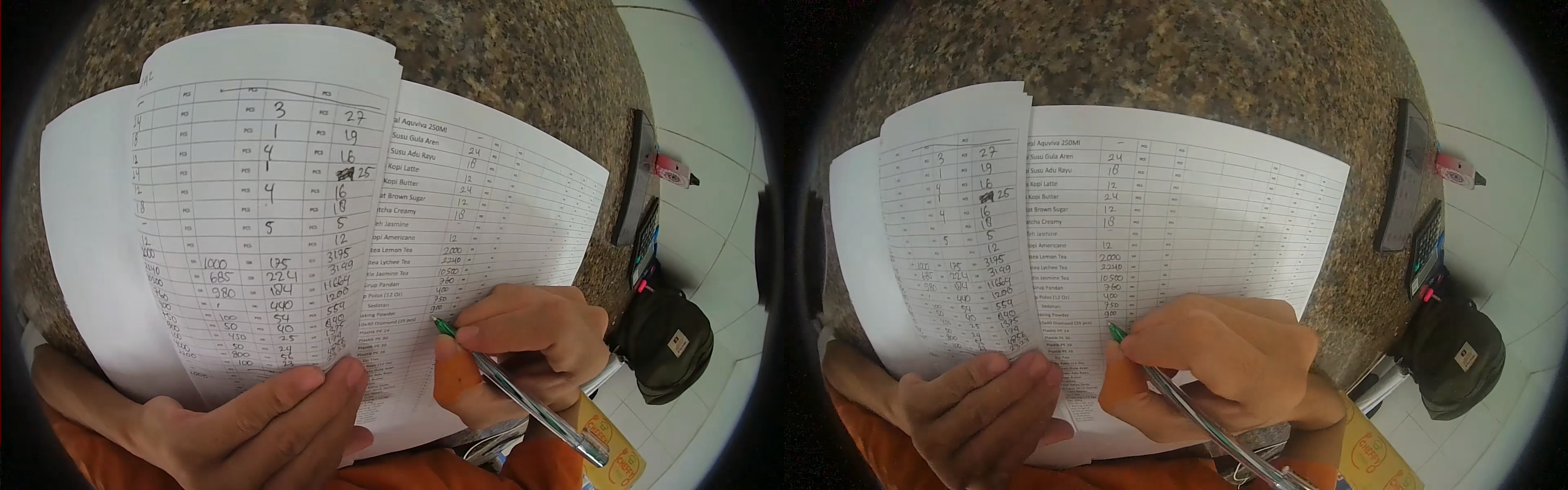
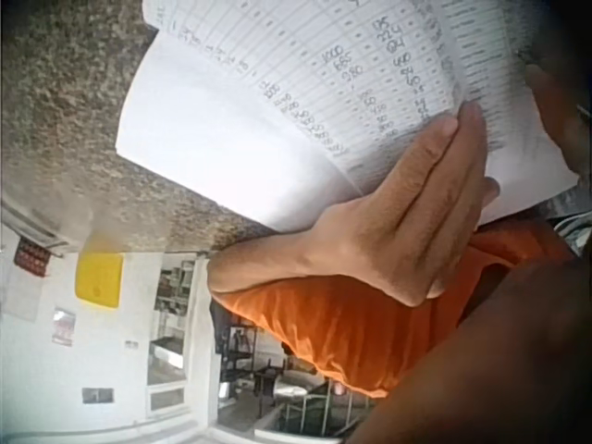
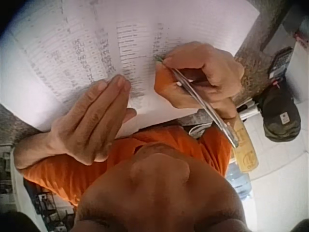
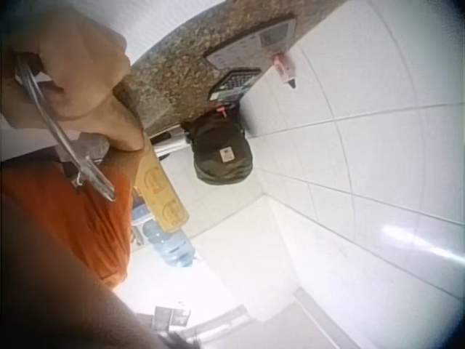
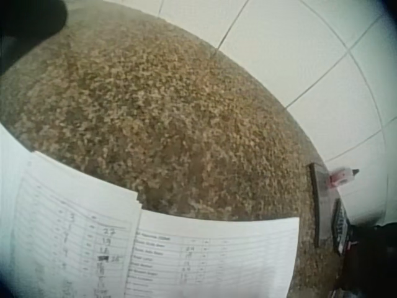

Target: The person writes entries into a large spiral-bound logbook using a pen, flipping through several pages of tables and figures on a granite counter.

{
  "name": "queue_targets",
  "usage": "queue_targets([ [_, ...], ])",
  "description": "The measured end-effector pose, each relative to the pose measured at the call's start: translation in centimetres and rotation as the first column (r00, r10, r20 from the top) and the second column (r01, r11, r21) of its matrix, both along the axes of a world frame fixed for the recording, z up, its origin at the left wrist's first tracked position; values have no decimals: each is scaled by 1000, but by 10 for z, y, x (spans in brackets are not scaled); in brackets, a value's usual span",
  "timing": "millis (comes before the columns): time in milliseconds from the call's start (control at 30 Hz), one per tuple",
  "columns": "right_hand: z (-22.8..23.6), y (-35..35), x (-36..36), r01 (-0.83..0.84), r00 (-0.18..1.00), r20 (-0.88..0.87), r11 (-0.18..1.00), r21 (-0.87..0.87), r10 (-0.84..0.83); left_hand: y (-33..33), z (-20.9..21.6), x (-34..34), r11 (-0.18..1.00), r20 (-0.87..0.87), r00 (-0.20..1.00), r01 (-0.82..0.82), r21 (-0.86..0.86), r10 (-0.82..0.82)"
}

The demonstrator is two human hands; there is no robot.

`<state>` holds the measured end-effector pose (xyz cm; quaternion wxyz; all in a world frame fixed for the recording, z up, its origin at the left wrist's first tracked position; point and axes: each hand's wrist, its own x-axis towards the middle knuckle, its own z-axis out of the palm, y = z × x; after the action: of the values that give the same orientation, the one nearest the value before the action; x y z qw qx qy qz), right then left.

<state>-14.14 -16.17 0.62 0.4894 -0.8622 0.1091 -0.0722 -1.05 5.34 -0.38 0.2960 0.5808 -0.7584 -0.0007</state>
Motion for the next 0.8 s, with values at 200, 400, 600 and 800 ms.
queue_targets([
  [200, -4, 1, -2, -26, 1000, 16, 999, 31, 25, 3, 1, 0, 1000, -65, 998, -2, 28, 4],
  [400, -5, 2, -1, -25, 998, 50, 1000, -1, 25, 4, 2, 0, 999, -69, 998, -5, 45, 8],
  [600, -2, -1, -2, -25, 999, 20, 1000, -5, 25, 2, 2, 0, 999, -49, 999, -2, 48, 4],
  [800, -9, 1, -2, -37, 999, 31, 999, -14, 38, 5, -1, -2, 999, 2, 1000, -31, 37, 31],
])
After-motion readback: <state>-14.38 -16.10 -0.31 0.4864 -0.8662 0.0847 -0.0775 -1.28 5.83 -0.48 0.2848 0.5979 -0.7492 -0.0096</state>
